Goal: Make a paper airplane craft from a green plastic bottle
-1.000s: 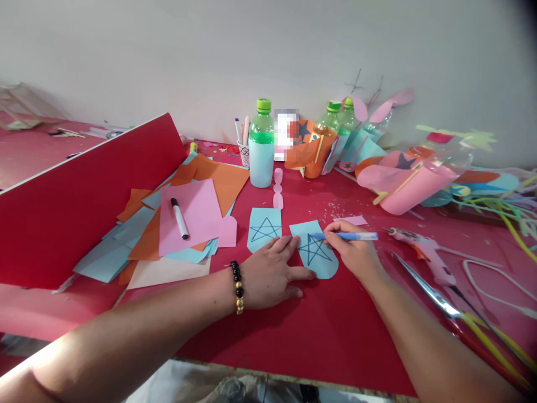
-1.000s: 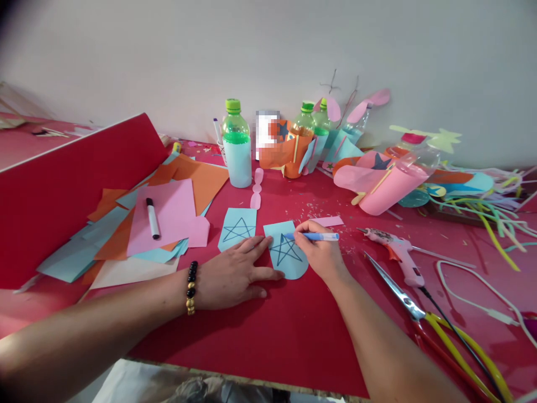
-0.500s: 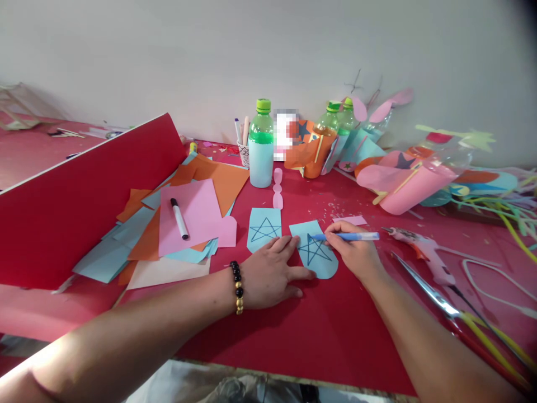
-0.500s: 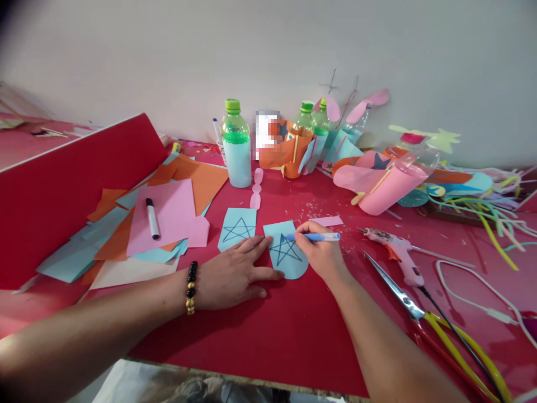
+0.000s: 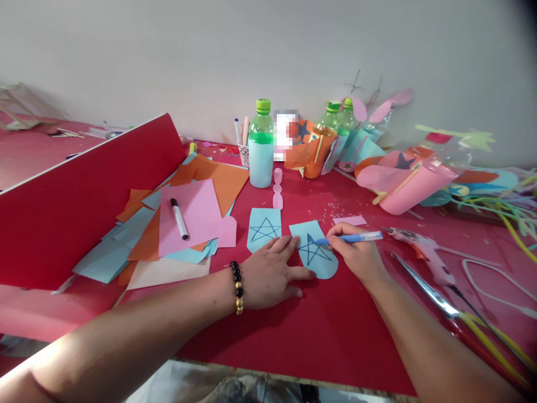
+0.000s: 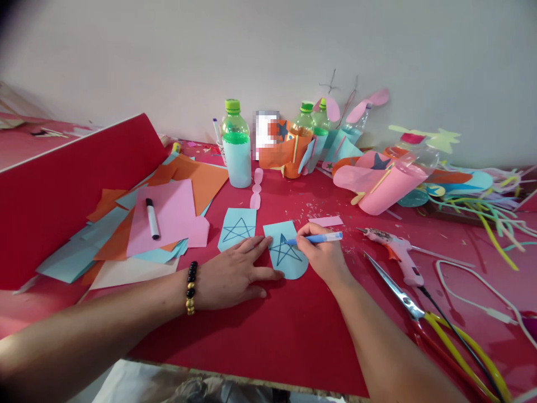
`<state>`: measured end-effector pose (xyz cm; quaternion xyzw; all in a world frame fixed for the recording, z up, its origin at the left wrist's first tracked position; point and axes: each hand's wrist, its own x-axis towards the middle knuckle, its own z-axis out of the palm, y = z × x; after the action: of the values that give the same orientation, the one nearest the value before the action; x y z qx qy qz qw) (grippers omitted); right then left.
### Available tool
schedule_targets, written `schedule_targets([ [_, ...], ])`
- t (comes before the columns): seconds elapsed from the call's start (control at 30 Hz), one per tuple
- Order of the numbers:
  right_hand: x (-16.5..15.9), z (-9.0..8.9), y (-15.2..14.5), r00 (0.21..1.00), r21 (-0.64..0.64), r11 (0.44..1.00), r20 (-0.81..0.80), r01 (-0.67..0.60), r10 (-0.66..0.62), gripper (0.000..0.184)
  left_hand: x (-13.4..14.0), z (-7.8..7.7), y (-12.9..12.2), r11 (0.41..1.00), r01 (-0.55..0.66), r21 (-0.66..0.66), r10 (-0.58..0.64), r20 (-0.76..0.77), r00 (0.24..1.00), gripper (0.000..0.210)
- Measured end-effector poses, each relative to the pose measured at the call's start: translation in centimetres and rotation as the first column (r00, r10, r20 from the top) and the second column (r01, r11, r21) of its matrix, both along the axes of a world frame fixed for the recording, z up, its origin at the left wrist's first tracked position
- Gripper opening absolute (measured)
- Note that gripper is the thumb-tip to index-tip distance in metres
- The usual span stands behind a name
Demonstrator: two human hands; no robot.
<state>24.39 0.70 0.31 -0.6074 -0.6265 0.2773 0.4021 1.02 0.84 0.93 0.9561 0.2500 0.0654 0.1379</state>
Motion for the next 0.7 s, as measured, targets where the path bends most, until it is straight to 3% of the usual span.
schedule_targets([
  [0.53,-0.36,0.12,-0.06,0.999,-0.034,0.999,-0.037,-0.035,0.034,0.011,0.03,-0.2,0.08,1.0,-0.002,0.007,0.002,0.016,1.0,0.039],
  [0.7,-0.1,0.12,0.04,1.0,0.007,1.0,0.015,0.016,-0.016,0.011,0.05,-0.12,0.03,1.0,-0.004,0.002,0.004,0.008,1.0,0.039],
])
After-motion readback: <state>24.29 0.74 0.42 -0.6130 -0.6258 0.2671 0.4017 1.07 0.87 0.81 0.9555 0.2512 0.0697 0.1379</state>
